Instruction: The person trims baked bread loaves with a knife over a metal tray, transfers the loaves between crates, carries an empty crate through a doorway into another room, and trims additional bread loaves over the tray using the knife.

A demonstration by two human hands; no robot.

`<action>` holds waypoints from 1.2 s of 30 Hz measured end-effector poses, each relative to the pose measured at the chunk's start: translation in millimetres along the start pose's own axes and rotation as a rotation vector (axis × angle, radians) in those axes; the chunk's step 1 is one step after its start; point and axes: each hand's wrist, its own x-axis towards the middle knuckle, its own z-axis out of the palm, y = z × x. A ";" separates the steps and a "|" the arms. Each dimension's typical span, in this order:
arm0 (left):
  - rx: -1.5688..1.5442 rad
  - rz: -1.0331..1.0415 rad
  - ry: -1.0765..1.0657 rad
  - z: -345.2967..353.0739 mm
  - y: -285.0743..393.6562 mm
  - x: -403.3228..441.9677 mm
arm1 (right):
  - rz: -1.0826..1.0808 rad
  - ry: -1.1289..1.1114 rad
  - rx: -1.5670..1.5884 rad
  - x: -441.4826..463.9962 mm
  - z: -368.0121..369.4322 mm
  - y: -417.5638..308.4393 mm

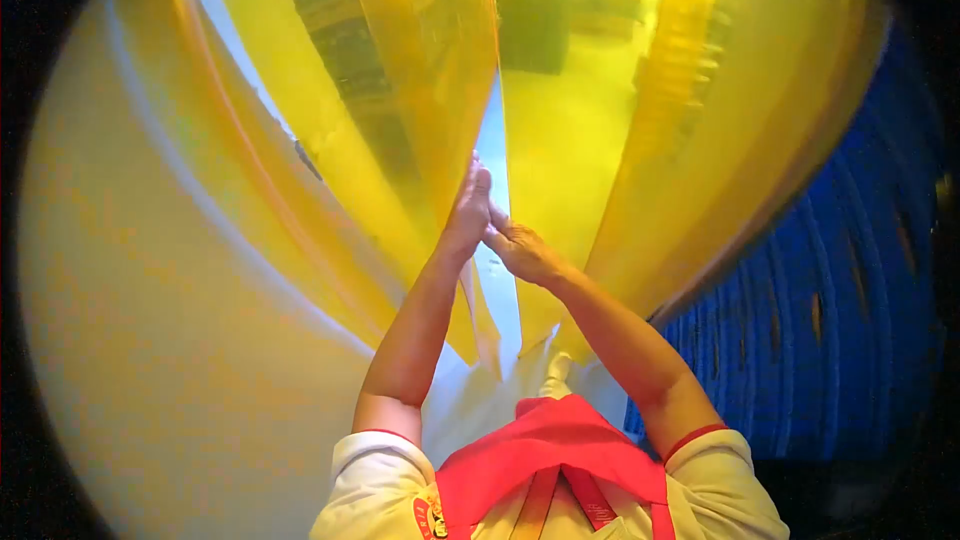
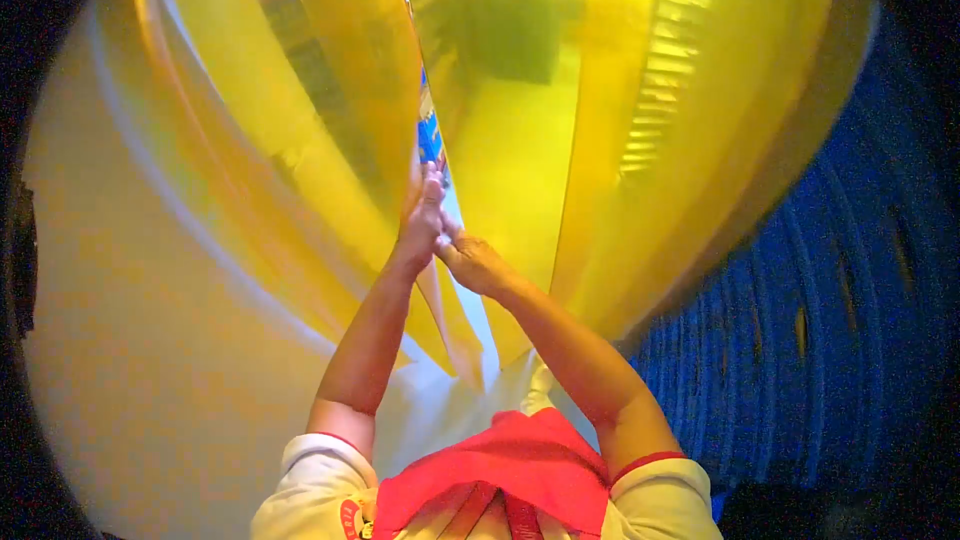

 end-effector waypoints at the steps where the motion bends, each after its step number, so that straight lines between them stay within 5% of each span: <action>1: -0.086 -0.207 -0.026 -31.1 -11.7 8.4 | 0.015 0.022 0.037 18.7 -0.2 2.1; 3: 0.089 -0.150 -0.003 -67.3 -28.4 18.2 | 0.043 0.069 0.113 55.7 -0.7 5.4; 6: 0.320 -0.093 0.037 -102.5 -30.1 49.6 | 0.098 0.159 0.655 97.0 -71.2 14.0; 9: 0.173 -0.113 0.199 -68.3 16.0 52.5 | -0.103 0.099 1.041 93.2 -196.5 28.9; 14: 0.209 -0.040 0.411 -121.5 8.7 80.0 | -0.659 -0.096 1.450 115.3 -334.2 3.9; 21: 0.763 0.300 0.888 -176.5 -42.6 164.4 | -1.132 0.146 1.348 161.4 -404.8 -19.2; 23: 1.315 0.452 1.161 -189.4 -61.3 210.1 | -1.177 0.193 1.250 179.5 -424.6 -19.3; 28: 1.612 0.523 1.020 -191.3 -136.2 345.2 | -1.357 0.296 0.897 260.2 -461.8 -26.9; 30: 1.346 0.505 0.745 -175.7 -180.6 401.1 | -1.332 0.456 0.821 293.7 -469.5 -23.4; 34: 1.069 0.425 0.303 -94.7 -210.2 534.1 | -1.293 0.326 0.610 352.7 -507.4 -0.1; 36: 0.972 0.429 0.278 -68.8 -238.1 595.1 | -1.215 0.139 0.479 386.6 -529.6 14.7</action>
